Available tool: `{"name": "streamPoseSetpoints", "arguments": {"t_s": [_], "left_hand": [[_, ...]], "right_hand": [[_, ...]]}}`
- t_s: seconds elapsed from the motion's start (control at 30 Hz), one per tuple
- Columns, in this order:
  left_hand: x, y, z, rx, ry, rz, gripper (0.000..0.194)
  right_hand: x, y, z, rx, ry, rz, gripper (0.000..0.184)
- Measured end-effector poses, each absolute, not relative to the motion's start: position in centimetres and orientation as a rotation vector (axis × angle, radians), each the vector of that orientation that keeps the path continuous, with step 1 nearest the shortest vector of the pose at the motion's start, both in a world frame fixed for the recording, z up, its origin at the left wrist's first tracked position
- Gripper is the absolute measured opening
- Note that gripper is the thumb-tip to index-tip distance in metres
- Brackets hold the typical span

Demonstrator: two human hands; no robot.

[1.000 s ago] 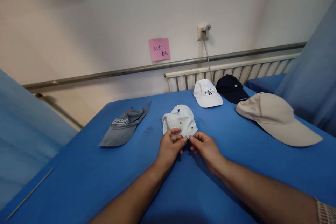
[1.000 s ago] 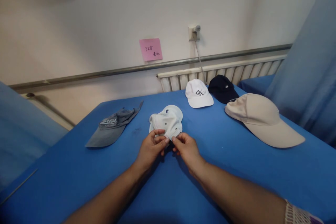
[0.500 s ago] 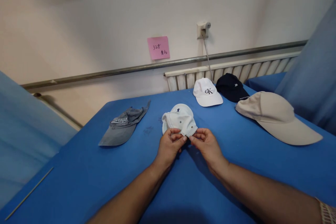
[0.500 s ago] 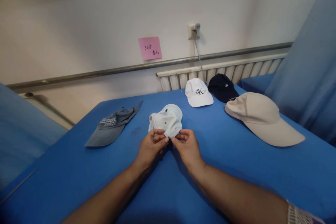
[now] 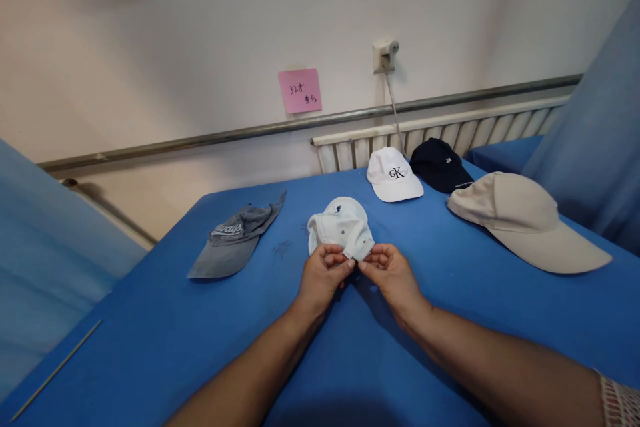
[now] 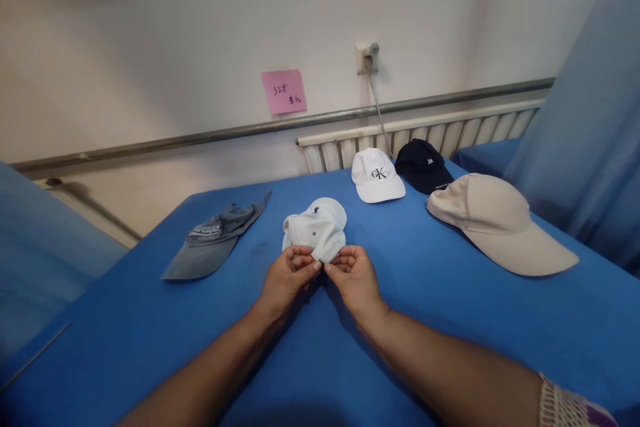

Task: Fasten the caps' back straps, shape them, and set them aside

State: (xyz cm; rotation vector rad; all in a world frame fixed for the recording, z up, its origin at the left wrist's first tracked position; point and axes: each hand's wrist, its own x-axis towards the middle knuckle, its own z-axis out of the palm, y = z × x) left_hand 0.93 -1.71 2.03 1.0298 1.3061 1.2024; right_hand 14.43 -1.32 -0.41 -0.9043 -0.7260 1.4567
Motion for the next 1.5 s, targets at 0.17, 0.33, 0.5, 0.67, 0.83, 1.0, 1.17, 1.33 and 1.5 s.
{"name": "streamPoseSetpoints", "arguments": {"t_s": [0.17,0.33,0.5,0.67,0.83,1.0,1.17,1.33,1.5], "left_hand": [[0.8,-1.7,2.1,1.014,1.299,1.206,0.054],[0.8,-1.6,2.0,1.023,1.313,1.203,0.052],[0.9,-1.6,1.9,1.035,1.329,1.207,0.052],[1.0,-1.7,2.0,1.014,1.325,1.209,0.05],[1.0,-1.7,1.9,1.008,1.312,1.221,0.047],[1.1,-1.6,1.7,1.003,1.304,1.227,0.044],[1.0,-1.6,2.0,0.991,1.315,1.22,0.044],[0.4,-1.5,2.4,0.954,1.257,1.252,0.047],[-0.3,-1.2,2.5,0.941,1.186,1.249,0.047]], "right_hand": [[14.6,-1.4,-0.3,-0.893,-0.717,1.482,0.044],[14.5,-1.4,-0.4,-0.887,-0.712,1.489,0.043],[14.3,-1.2,-0.7,-0.888,-0.718,1.477,0.043],[14.2,-1.0,-1.0,-0.883,-0.725,1.456,0.043],[14.2,-0.9,-1.1,-0.873,-0.747,1.443,0.042],[14.2,-0.9,-1.0,-0.879,-0.765,1.449,0.041],[14.3,-1.1,-0.4,-0.871,-0.765,1.465,0.039],[14.8,-1.1,-0.3,-0.943,-0.751,1.473,0.034],[15.4,-0.5,-0.6,-1.03,-0.654,1.595,0.033]]}}
